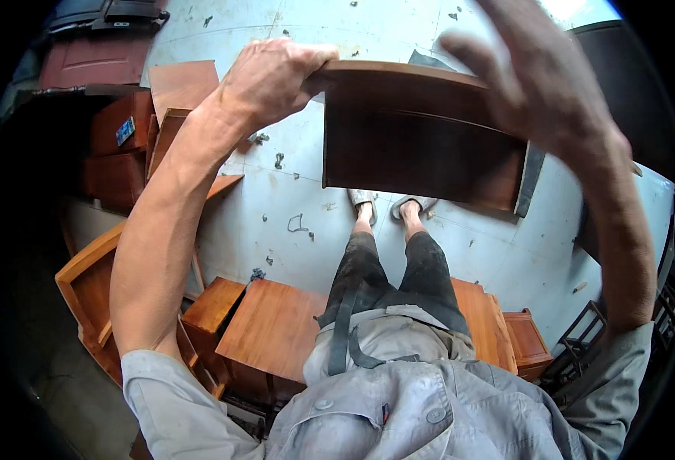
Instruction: The person disassembles a wooden cabinet by removing panels and then uses a mallet to forcefully break apart the remaining frame. The person handles multiple wooden panels and the cabinet frame, striking it repeatedly to separate components.
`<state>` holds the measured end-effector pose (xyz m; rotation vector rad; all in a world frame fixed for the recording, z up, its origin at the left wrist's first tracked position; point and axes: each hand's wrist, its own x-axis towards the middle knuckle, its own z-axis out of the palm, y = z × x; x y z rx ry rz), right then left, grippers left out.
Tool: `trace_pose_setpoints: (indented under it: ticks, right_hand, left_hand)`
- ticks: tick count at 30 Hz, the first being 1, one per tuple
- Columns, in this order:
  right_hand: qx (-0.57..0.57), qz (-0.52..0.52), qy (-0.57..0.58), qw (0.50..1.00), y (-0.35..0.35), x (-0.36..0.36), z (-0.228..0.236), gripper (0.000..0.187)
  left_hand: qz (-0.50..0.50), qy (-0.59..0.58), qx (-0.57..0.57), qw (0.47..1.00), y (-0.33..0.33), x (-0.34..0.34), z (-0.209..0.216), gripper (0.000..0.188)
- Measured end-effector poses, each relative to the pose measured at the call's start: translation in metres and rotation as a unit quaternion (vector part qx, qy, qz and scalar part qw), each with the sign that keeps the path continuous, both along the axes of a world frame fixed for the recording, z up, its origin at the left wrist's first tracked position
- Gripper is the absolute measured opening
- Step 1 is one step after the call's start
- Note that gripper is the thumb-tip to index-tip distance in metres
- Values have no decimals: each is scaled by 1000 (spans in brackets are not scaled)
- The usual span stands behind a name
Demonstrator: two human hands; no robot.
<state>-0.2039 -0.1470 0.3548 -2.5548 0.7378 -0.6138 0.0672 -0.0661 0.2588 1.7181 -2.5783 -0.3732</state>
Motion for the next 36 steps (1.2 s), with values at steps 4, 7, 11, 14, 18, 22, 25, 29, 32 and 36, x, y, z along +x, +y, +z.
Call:
trace_pose_setpoints:
  ticks: [4,7,11,14,18,22,25,29,32,36]
  right_hand:
    - [-62,-103,85,989,-56,-81,-40,74]
    - [-132,-140,142,971,-95,-155,-62,68]
    - [-19,-191,219,957,-90,-192,-70,67]
    - [5,-228,211,950,-77,-212,-45,65]
    - [6,-238,112,965,-70,-213,-34,64]
    - [53,-235,232,943,-68,-255,-71,62]
    - [112,-264,35,957,-68,-212,-52,83]
    - [18,-287,216,933,-61,-247,-53,65]
    - [22,-194,164,967,-66,-223,-76,63]
    - [-79,-206,150,964,-56,-194,-26,71]
  left_hand:
    - [-21,-20,-22,999,-8,-13,-4,14]
    - [-27,27,-35,999,-3,-6,-9,15]
    - [-19,53,-7,998,-14,-23,-2,15]
    - [0,81,-4,997,-13,-28,3,14]
    - [23,74,7,997,-2,-16,6,11]
    - [38,90,-6,995,-10,-28,4,15]
    - [50,75,27,996,-7,-15,4,14]
    - [12,112,11,994,-25,-38,2,14]
    - [47,94,37,994,-11,-31,5,14]
    - [74,80,61,992,-5,-23,7,17]
